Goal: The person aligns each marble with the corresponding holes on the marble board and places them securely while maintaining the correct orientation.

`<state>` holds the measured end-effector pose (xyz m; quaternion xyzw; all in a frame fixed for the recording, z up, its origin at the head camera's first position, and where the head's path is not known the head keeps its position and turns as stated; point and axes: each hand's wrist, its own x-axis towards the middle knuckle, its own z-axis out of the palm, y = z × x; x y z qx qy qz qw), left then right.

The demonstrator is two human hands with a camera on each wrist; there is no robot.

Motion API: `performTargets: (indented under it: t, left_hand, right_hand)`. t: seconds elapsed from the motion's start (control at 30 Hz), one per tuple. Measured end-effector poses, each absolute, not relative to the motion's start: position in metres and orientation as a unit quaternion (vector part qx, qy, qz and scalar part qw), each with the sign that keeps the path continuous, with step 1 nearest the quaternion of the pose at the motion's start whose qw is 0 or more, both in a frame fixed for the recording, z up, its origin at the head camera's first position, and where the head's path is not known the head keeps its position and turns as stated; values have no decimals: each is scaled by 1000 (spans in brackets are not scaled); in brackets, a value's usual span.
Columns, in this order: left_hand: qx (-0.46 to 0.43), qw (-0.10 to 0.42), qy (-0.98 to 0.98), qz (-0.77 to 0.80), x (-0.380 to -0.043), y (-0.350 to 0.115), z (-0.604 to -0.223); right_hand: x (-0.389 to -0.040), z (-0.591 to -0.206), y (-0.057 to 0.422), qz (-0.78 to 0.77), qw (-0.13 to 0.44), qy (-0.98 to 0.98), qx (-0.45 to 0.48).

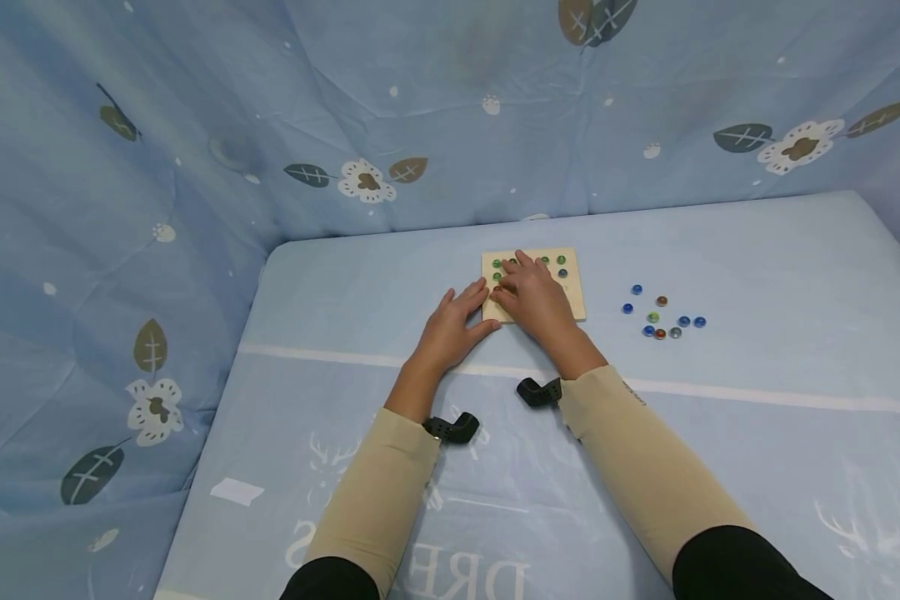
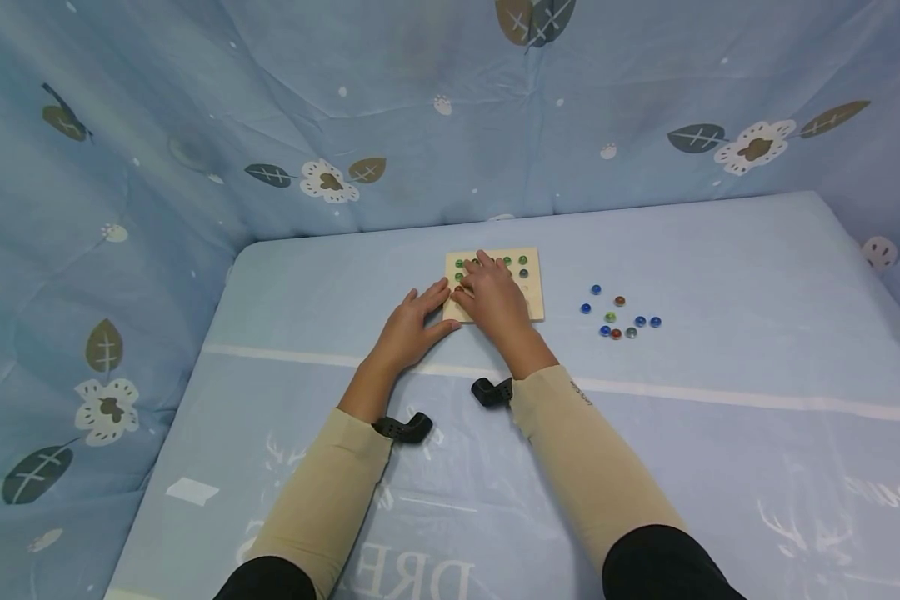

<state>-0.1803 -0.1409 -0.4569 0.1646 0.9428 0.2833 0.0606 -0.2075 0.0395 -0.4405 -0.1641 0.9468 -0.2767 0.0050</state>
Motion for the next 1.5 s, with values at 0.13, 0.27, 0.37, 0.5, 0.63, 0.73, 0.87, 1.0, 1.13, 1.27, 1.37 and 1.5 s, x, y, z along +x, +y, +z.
performTargets:
  t: [0.13,0.27,0.37,0.5,0.63,0.73,0.87,1.0,1.13,1.27,1.37,1.5]
  left_hand:
    - [163,62,943,284,-181,-141,-458]
    - [165,61,942,285,-181,-141,-457]
    - [166,60,942,286,-180,-141,-456]
    - [163,60,942,289,-180,-141,-456]
    - [156,61,942,289,-180,-139,-457]
    - [153,63,943,288,-180,-138,-457]
    - [150,63,943,291,-180,-138,-457]
    - [149,57,942,295,-178,-139,-456]
    - [146,58,942,295,-178,-139,-456]
    - [142,57,943,295,-178,-139,-457]
    - [141,58,944,294,-179,-139,-457]
    - [143,61,944,292,-179,-138,-458]
  right_hand:
    - [-207,-441,40,-277,4,946,-168]
    - [-206,-440,40,-279,2,945,-169]
    - [-206,-439,41,-281,1,944,-172]
    - [-204,-436,44,-290,-11,942,-167]
    - [-199,-432,53,-302,-33,939,-160]
    - [-195,-428,63,-316,-47,935,-153]
    - [-193,-423,77,-331,-55,933,-133]
    - [-196,-416,96,-343,-55,932,-104]
    - [-198,-409,127,-362,-42,929,-64]
    - [-196,-402,163,-383,-7,924,-6]
    - [-194,-402,187,-390,23,920,35]
    - [-194,-407,210,-385,65,919,61]
